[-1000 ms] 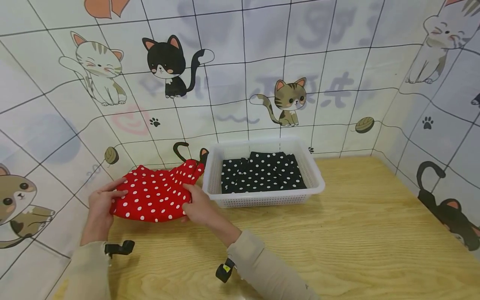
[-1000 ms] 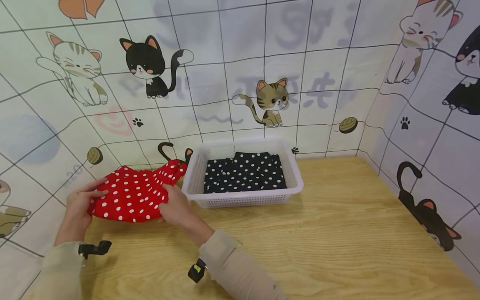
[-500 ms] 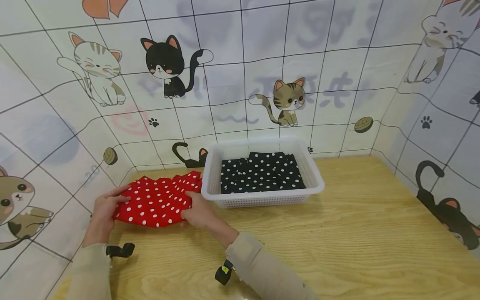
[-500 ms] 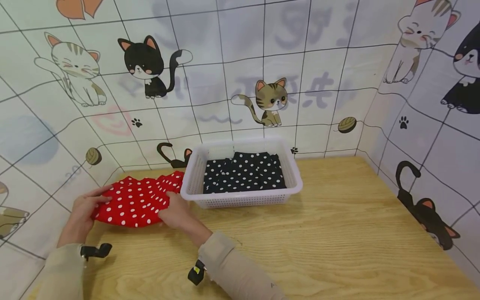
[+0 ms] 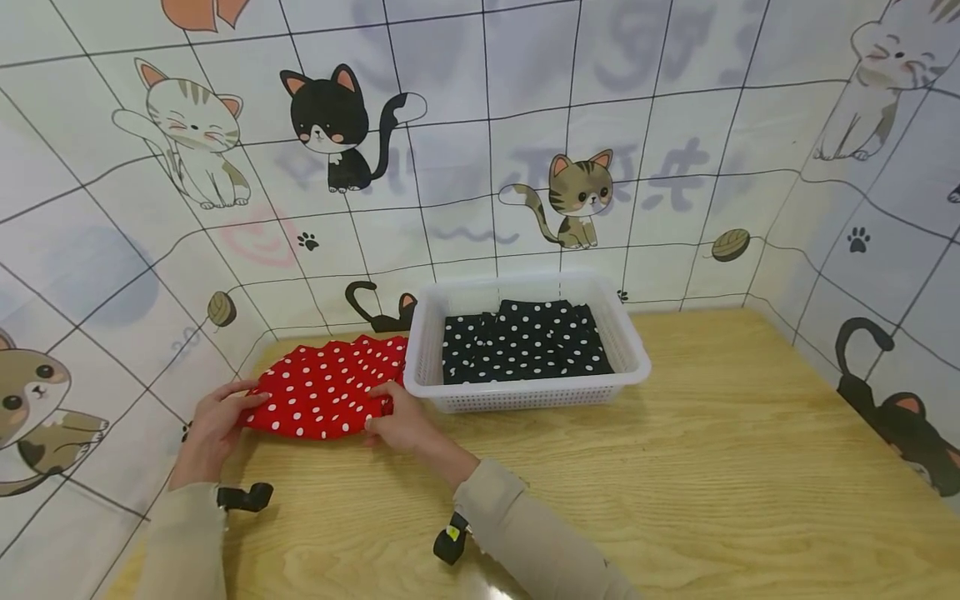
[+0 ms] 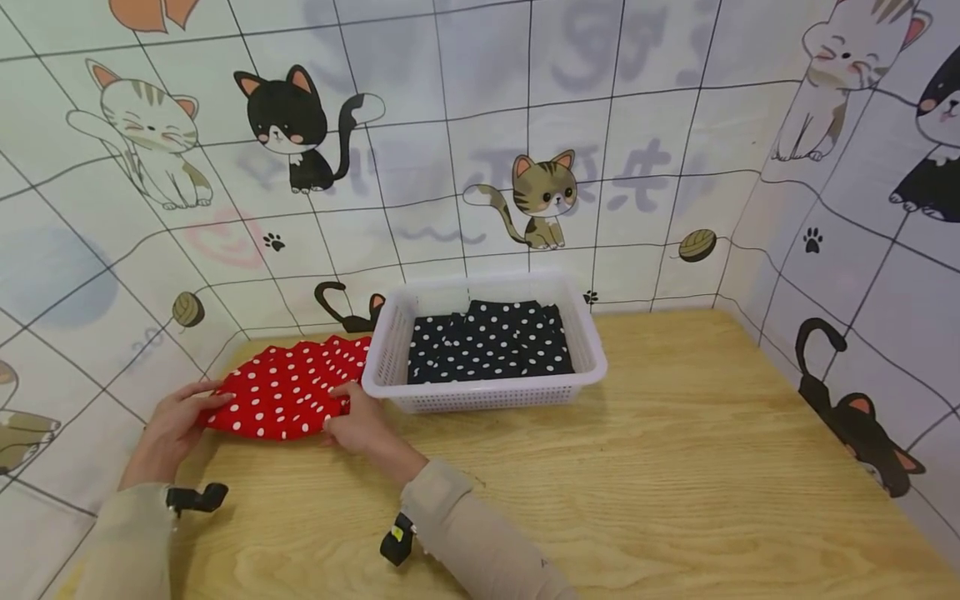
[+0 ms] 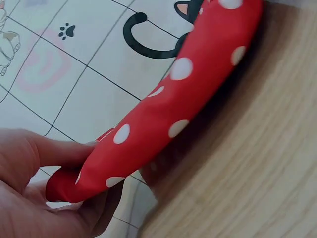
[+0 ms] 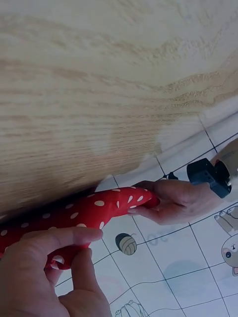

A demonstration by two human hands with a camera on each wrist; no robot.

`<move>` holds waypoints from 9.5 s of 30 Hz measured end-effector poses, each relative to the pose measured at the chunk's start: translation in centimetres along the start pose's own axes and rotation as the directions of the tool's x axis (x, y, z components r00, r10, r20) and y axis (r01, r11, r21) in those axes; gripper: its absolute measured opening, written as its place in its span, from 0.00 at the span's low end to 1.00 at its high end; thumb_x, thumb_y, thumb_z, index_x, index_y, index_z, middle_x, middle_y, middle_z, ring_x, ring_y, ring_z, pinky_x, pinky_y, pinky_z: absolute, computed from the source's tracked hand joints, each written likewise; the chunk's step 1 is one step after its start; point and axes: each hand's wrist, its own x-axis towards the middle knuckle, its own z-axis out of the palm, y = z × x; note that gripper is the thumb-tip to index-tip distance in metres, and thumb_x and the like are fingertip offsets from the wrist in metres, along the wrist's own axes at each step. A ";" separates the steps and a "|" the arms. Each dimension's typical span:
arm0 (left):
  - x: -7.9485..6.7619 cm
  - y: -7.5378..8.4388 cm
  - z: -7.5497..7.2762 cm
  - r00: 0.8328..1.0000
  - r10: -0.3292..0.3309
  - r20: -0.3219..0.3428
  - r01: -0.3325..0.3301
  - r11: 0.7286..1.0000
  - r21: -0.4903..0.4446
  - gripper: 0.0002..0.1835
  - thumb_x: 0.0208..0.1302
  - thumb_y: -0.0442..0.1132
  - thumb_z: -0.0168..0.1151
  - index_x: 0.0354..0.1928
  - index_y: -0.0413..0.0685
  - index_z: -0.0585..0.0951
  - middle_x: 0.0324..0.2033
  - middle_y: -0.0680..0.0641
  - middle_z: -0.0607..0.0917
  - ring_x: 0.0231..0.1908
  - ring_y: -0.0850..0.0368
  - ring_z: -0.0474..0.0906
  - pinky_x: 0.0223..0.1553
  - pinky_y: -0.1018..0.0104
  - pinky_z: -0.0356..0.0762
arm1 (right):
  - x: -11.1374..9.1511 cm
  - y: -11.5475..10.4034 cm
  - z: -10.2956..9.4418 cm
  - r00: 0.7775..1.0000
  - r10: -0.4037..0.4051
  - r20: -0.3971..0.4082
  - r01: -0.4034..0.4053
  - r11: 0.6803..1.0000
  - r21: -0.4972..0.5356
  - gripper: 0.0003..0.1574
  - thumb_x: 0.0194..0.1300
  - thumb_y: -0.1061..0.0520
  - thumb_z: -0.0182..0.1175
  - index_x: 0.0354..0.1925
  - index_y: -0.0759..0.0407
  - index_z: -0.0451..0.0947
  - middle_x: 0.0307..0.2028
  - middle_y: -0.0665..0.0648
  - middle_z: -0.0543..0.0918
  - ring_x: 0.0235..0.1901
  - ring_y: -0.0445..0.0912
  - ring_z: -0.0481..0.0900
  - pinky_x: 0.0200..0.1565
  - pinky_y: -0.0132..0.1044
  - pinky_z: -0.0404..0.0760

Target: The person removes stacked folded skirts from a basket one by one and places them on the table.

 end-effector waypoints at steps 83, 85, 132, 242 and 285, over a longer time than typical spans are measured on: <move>0.1 -0.7 0.8 0.975 0.018 -0.221 0.032 0.975 0.222 0.34 0.65 0.29 0.53 0.75 0.39 0.68 0.76 0.32 0.64 0.61 0.42 0.67 0.30 0.78 0.71 | -1.1 -0.7 0.3 0.996 0.068 -0.062 -0.078 0.981 -0.178 0.35 0.66 0.56 0.63 0.68 0.68 0.71 0.58 0.57 0.75 0.35 0.47 0.80 0.35 0.34 0.80; 0.0 -0.5 0.9 0.973 0.018 -0.229 0.035 0.974 0.222 0.34 0.64 0.30 0.52 0.75 0.40 0.68 0.75 0.32 0.64 0.61 0.42 0.67 0.32 0.75 0.73 | -1.2 -0.7 0.4 0.998 0.042 -0.057 -0.053 0.977 -0.206 0.35 0.66 0.55 0.64 0.67 0.69 0.72 0.68 0.59 0.69 0.39 0.49 0.81 0.37 0.36 0.82; -15.1 12.1 17.1 0.798 0.597 0.081 -0.601 0.780 0.173 0.23 0.74 0.46 0.60 0.67 0.51 0.75 0.67 0.47 0.76 0.63 0.48 0.74 0.56 0.55 0.80 | -10.0 -9.5 -25.6 0.881 -0.387 -0.272 0.241 0.862 -0.446 0.24 0.78 0.55 0.52 0.67 0.55 0.74 0.60 0.62 0.83 0.43 0.40 0.85 0.58 0.48 0.83; -7.7 9.0 27.3 0.828 0.142 0.542 -0.214 0.974 0.071 0.27 0.69 0.37 0.65 0.69 0.51 0.76 0.63 0.42 0.76 0.57 0.44 0.79 0.59 0.44 0.83 | -5.4 -4.5 -28.4 0.994 0.003 -0.111 -0.067 0.809 -0.584 0.29 0.76 0.54 0.54 0.69 0.66 0.71 0.75 0.70 0.64 0.72 0.64 0.64 0.73 0.62 0.64; -13.2 13.2 24.3 0.746 0.525 0.410 -0.489 0.850 -0.198 0.22 0.68 0.32 0.63 0.63 0.55 0.81 0.61 0.45 0.77 0.49 0.54 0.83 0.46 0.71 0.85 | -9.4 -9.8 -27.6 0.904 -0.327 -0.276 0.314 0.945 -0.094 0.26 0.71 0.65 0.60 0.66 0.57 0.76 0.51 0.49 0.85 0.41 0.35 0.88 0.41 0.31 0.88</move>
